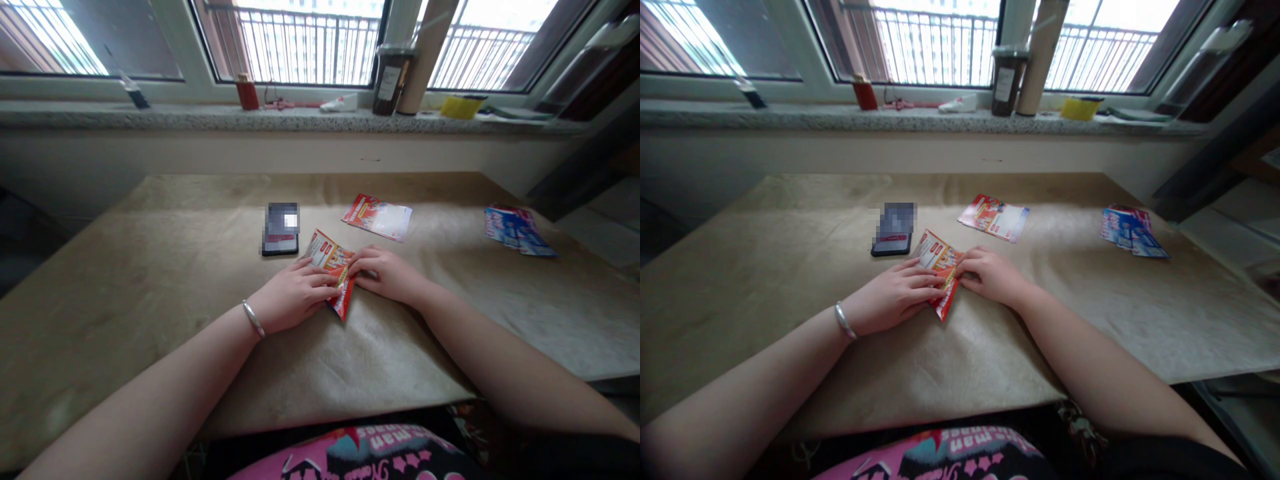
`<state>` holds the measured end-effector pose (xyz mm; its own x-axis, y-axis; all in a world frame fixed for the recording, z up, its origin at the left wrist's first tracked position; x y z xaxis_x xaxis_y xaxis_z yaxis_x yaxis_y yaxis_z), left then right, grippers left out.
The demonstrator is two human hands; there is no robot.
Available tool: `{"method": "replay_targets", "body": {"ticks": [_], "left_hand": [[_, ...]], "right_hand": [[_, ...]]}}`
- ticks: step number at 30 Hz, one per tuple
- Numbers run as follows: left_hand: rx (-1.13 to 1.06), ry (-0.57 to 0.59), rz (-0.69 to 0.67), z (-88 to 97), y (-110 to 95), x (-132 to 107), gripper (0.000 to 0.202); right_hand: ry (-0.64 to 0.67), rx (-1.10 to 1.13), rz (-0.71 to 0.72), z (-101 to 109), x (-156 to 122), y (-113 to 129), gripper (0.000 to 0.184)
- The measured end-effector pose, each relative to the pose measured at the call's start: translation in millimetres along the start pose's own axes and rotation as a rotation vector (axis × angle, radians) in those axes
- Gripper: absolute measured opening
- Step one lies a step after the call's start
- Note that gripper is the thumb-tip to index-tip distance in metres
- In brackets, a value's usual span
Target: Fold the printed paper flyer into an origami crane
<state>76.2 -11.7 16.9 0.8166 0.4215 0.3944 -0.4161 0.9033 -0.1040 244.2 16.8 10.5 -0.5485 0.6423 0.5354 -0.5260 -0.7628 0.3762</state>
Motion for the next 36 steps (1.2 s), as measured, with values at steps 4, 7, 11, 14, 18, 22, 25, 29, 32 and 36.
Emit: {"method": "replay_targets", "body": {"ticks": [4,7,11,14,18,22,25,29,32,36], "left_hand": [[0.031,0.005,-0.018,-0.7,-0.2,0.5,0.029],[0.050,-0.007,0.008,-1.0,-0.3,1.3,0.029],[0.076,-0.035,0.058,-2.3,0.9,1.3,0.032],[0.051,-0.028,0.045,-4.4,1.0,0.6,0.035],[-0.001,-0.011,0.013,-5.6,-0.3,0.6,0.036],[-0.001,-0.010,0.015,-4.9,-1.9,2.1,0.036],[0.012,-0.023,0.013,-4.4,-2.3,2.7,0.035],[0.032,-0.018,-0.006,-5.1,-2.3,2.6,0.033],[0.031,-0.009,-0.009,-5.5,-2.0,2.7,0.034],[0.009,-0.009,-0.014,-5.0,-2.6,2.9,0.035]], "right_hand": [[-0.003,0.014,0.019,-2.1,1.1,0.8,0.009],[-0.022,0.006,0.024,-2.9,3.3,1.9,0.009],[-0.065,-0.028,0.009,-2.4,5.8,1.7,0.010],[-0.078,-0.029,0.005,-2.0,5.9,1.0,0.009],[-0.081,-0.025,-0.004,-2.0,5.6,0.5,0.009],[-0.082,-0.045,-0.024,-3.0,5.9,-0.1,0.009],[-0.087,-0.055,-0.045,-4.0,6.0,-1.2,0.008],[-0.115,-0.074,-0.079,-4.8,6.0,-2.5,0.009],[-0.154,-0.091,-0.121,-4.4,5.6,-3.7,0.008],[-0.195,-0.084,-0.184,-2.8,4.5,-6.2,0.008]]}}
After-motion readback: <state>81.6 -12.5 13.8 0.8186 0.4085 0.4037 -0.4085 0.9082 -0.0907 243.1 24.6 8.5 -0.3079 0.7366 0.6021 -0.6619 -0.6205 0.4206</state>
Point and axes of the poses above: each hand's wrist, its own x-axis towards the middle knuckle, its own z-axis out of the back of the hand, y = z × x, the point moved 5 cm from there along x, towards the middle knuckle, and after that the axes turned 11 degrees about -y, right-handed, at the moved point
